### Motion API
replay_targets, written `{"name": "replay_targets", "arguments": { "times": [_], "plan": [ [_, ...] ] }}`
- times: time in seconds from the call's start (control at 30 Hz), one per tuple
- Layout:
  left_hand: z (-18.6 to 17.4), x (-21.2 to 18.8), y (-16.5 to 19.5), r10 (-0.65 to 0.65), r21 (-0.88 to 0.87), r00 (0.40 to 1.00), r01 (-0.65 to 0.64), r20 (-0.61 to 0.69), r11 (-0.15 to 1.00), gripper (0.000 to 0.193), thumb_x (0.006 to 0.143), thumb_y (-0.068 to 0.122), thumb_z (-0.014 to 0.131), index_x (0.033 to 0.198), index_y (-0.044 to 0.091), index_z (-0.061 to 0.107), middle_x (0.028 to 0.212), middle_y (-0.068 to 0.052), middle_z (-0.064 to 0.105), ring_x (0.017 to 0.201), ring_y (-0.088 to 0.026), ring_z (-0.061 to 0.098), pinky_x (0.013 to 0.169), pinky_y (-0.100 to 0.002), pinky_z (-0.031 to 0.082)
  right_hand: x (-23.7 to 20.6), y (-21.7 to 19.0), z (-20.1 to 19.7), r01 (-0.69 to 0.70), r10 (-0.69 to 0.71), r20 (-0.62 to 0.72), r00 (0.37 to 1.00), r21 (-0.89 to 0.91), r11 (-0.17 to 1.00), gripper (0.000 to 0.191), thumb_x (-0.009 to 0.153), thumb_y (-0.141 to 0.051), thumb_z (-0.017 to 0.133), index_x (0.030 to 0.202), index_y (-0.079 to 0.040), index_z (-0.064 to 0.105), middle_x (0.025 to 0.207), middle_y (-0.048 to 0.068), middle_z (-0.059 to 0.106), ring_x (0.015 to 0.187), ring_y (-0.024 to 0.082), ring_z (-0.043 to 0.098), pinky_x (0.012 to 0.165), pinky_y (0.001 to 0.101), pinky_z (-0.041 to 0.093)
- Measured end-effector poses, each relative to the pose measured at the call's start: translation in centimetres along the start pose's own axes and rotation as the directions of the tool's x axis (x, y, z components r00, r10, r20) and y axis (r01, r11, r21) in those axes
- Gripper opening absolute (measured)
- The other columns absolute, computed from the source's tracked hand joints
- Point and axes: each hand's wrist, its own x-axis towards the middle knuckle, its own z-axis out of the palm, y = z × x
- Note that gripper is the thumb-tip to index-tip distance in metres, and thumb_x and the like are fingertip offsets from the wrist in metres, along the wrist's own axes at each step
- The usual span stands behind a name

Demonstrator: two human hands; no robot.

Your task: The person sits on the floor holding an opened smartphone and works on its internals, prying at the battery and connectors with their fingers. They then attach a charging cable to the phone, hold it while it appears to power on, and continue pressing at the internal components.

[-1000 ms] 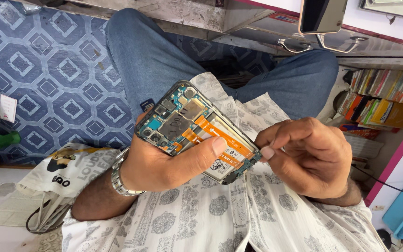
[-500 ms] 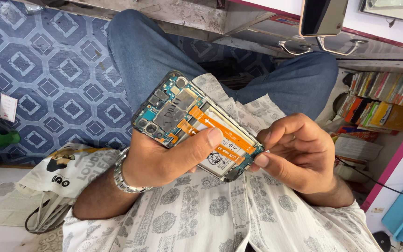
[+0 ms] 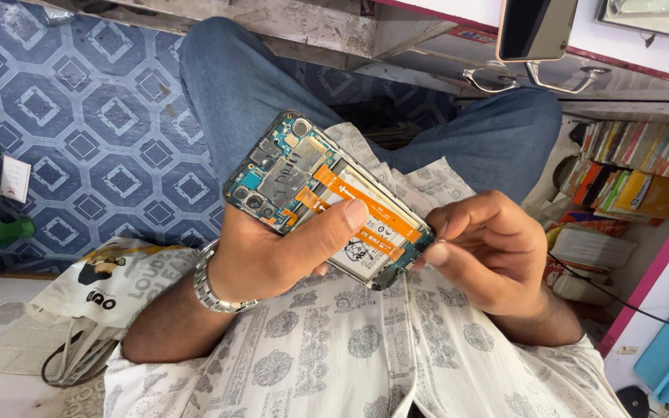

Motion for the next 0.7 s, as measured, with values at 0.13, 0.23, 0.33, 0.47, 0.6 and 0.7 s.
{"name": "replay_targets", "arguments": {
  "times": [0.13,0.23,0.33,0.47,0.6,0.7],
  "plan": [
    [-0.4,0.0,0.1,-0.019,-0.040,1.000,0.018,-0.023,0.999,0.017,0.098,0.011,0.073,0.111,0.000,0.068,0.087,-0.005,0.074,0.058,-0.003,0.060,0.046,-0.021,0.048,1.2,-0.4,-0.2,0.208,-0.252,0.015,0.968,-0.611,0.764,0.021,0.093,-0.012,0.071,0.107,-0.002,0.059,0.096,0.011,0.075,0.084,0.018,0.073,0.071,0.0246,0.059],
    [-0.6,0.1,-0.1,-0.025,-0.055,0.997,0.021,-0.072,0.998,0.019,0.098,0.013,0.072,0.112,0.001,0.067,0.088,-0.006,0.075,0.059,-0.003,0.062,0.044,-0.020,0.048,2.5,0.2,0.0,0.572,-0.558,0.341,0.756,-0.758,0.313,0.047,0.084,-0.030,0.081,0.108,0.000,0.052,0.110,0.023,0.060,0.095,0.033,0.067,0.083,0.0401,0.056],
    [-0.3,0.3,-0.6,-0.002,-0.037,0.991,-0.003,-0.133,0.999,0.020,0.097,0.015,0.072,0.111,0.001,0.068,0.088,-0.006,0.075,0.058,-0.003,0.062,0.042,-0.020,0.048,3.5,1.2,0.3,0.607,-0.619,0.497,0.608,-0.794,-0.041,0.039,0.079,-0.022,0.091,0.103,-0.006,0.065,0.117,0.023,0.056,0.098,0.039,0.061,0.081,0.0441,0.057],
    [-0.1,0.5,-1.0,0.040,-0.061,0.990,-0.048,-0.132,0.997,0.020,0.099,0.016,0.072,0.111,0.001,0.068,0.090,-0.007,0.076,0.057,-0.003,0.062,0.042,-0.020,0.047,4.5,2.4,0.3,0.607,-0.692,0.520,0.500,-0.781,-0.149,0.031,0.077,-0.006,0.087,0.099,-0.006,0.066,0.123,0.023,0.057,0.103,0.036,0.061,0.083,0.0433,0.060],
    [0.1,0.3,-1.1,0.011,-0.075,0.989,-0.023,-0.150,0.997,0.021,0.099,0.016,0.072,0.112,0.001,0.067,0.088,-0.006,0.075,0.056,-0.003,0.061,0.041,-0.020,0.046,4.6,2.7,0.2,0.619,-0.704,0.530,0.473,-0.768,-0.162,0.026,0.075,-0.001,0.083,0.093,-0.006,0.064,0.119,0.021,0.058,0.100,0.036,0.062,0.080,0.0425,0.060],
    [0.1,0.4,-1.1,0.021,-0.085,0.991,-0.032,-0.132,0.996,0.021,0.100,0.017,0.071,0.113,0.001,0.067,0.087,-0.006,0.074,0.056,-0.003,0.059,0.043,-0.021,0.046,4.4,2.7,0.2,0.598,-0.693,0.512,0.507,-0.788,-0.146,0.024,0.077,0.001,0.080,0.092,-0.004,0.062,0.119,0.021,0.058,0.101,0.036,0.063,0.081,0.0434,0.060]
  ]
}}
